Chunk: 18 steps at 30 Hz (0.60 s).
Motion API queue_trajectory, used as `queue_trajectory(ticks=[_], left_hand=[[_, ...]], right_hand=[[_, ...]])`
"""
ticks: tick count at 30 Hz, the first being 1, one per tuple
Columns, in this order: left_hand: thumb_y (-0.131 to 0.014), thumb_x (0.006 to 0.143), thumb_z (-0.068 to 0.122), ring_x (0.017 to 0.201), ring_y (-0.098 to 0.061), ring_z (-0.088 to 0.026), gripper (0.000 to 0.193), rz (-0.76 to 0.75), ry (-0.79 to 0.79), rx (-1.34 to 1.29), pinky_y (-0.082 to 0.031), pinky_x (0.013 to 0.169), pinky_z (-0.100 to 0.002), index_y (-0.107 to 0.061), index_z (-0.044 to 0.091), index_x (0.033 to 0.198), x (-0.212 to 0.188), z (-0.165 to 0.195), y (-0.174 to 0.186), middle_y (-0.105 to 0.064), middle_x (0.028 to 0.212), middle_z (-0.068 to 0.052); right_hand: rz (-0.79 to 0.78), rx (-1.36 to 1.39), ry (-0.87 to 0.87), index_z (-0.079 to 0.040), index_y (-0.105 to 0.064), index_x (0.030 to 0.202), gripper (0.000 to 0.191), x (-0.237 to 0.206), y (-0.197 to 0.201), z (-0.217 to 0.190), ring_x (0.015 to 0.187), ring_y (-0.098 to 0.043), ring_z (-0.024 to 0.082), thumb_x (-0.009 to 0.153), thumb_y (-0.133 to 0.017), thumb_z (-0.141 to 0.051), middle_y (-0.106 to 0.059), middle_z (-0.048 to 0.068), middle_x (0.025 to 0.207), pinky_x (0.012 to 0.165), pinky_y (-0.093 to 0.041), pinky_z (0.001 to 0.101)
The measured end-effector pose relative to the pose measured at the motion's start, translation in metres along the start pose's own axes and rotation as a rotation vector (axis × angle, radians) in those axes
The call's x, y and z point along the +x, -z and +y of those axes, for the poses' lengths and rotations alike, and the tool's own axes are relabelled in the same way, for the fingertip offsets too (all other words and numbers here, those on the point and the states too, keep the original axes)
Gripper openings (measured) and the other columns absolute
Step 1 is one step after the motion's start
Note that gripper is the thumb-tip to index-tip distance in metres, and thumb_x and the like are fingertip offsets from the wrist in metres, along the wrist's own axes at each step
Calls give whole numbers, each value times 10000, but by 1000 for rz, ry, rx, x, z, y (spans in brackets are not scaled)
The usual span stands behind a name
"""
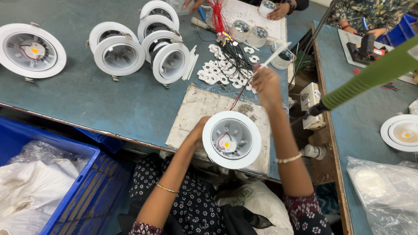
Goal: The person assembles a recessed LED light fixture by connecting wires to the internal LED module, securing components with a screwdriver, and inserting a plastic tube into the housing. The person handles wires, a screwdriver, and a plastic tube while working at a cluttered assembly table.
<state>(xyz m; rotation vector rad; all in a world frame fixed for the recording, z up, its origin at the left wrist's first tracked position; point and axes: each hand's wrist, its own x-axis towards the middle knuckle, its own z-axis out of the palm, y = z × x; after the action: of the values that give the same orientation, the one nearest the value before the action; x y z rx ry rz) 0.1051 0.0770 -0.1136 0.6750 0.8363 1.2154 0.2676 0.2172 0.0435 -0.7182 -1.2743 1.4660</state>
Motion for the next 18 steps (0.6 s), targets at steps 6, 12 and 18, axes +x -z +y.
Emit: queue_trajectory(ticks=[6,12,18], left_hand=[[-622,976,91,800,-742,-140,232,-91,-122,-168,-624,716,-289,-717,-28,1151,-10,-2,-7,-773,996,-110],[-654,972,75,820,-733,-115,239,-108,-201,-188,-611,746,-279,-730,-5,1184,-15,-3,-10,-778,1022,-95],[-669,981,63,818,-721,-98,205,-88,-218,-175,-607,751,-272,-722,-6,1167,-9,-7,-12,-770,1006,-71]], right_hand=[[24,-544,102,-6,-654,852,304,68,-27,-28,523,-597,120,1003,-683,-269,-627,46,669,454,-462,254],[-488,-1244,-324,65,-735,770,557,86,-74,49,504,-636,218,925,-723,-471,-694,132,654,500,-548,333],[-394,-1451,534,-26,-755,765,416,112,-115,86,611,-668,302,779,-837,-433,-706,157,710,534,-532,420]])
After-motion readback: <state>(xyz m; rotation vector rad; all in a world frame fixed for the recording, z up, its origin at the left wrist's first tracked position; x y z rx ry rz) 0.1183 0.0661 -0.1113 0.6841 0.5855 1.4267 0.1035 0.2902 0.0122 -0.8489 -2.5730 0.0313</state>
